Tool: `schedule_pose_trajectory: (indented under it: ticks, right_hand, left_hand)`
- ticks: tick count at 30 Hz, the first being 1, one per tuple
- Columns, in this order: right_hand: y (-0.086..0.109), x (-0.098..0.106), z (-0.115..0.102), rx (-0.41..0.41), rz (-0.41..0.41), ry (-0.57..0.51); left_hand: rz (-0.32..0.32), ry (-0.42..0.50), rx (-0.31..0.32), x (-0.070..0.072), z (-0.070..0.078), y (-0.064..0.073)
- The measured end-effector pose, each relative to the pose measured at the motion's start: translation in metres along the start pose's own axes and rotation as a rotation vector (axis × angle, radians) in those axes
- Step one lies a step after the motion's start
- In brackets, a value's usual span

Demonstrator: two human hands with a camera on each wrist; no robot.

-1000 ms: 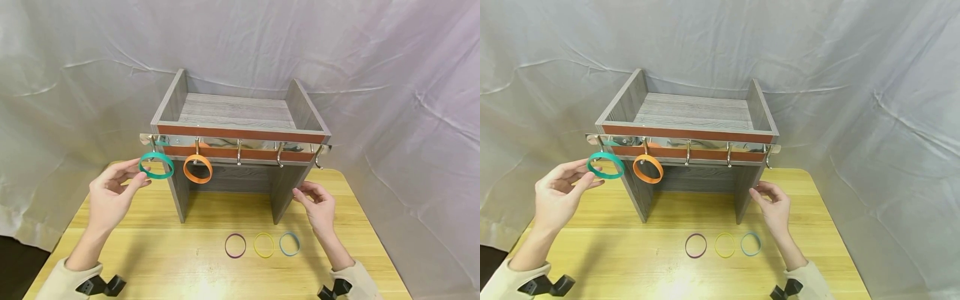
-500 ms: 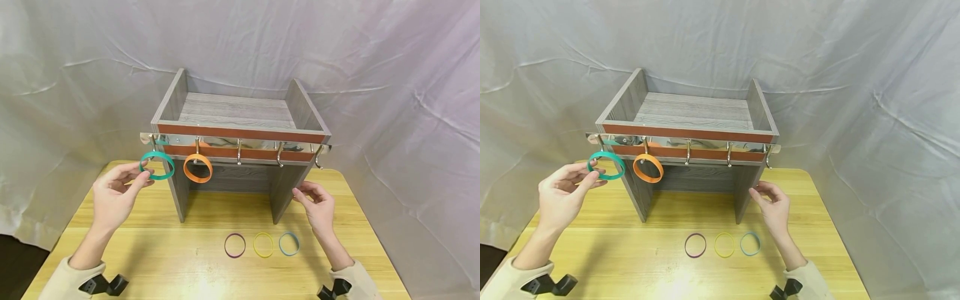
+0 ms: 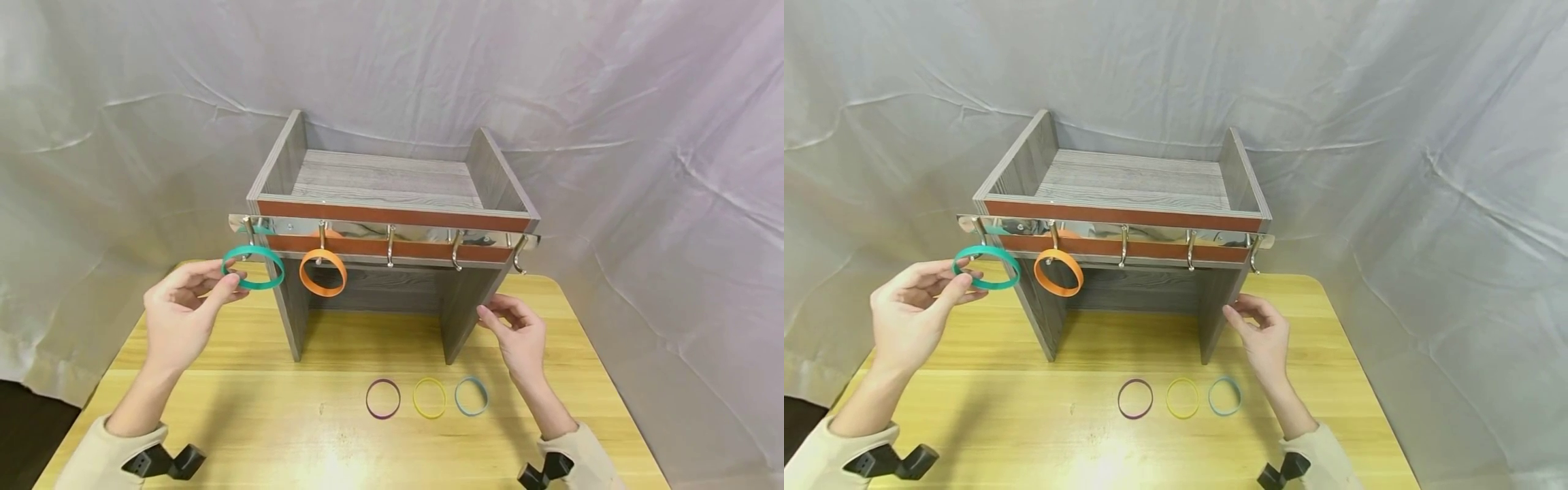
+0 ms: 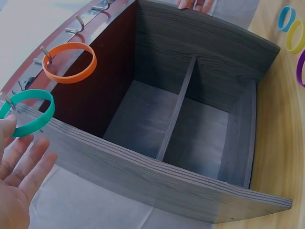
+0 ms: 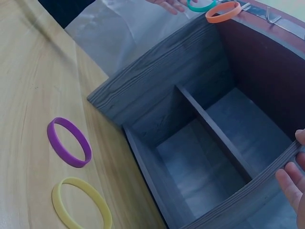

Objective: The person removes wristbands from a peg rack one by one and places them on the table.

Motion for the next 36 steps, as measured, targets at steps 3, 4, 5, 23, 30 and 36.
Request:
schedule_pose_trajectory:
  ticks: [3,4,5,23,30,36]
  right_hand:
    - [0.000,0.000,0.000,0.000,-0.001,0.004]
    - [0.000,0.000,0.000,0.001,-0.003,0.005]
    - [0.000,0.000,0.000,0.002,-0.004,0.006]
    - [0.001,0.000,0.000,0.004,-0.003,-0.002]
    - [0.000,0.000,0.000,0.005,-0.003,-0.002]
    - [0.001,-0.001,-0.001,0.020,-0.008,-0.012]
  left_hand:
    - [0.017,0.002,-0.001,0.001,0.002,-0.002]
    - [0.023,-0.002,-0.001,0.001,0.003,-0.003]
    - [0.030,-0.005,0.000,0.001,0.004,-0.003]
    - [0.022,-0.005,-0.054,0.000,0.024,-0.007]
    - [0.009,0.005,-0.074,-0.002,0.032,-0.004]
    - [-0.016,0.034,-0.078,-0.004,0.035,0.006]
Point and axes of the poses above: each hand's wrist, its own y-axis away from the middle knuckle, its own x-axis out of the back of the hand, z = x × y, the point moved 4 cm from there along -y, towards the middle knuckle, and after that the axes turned 6 degrees about -y, right-handed, at the moved point
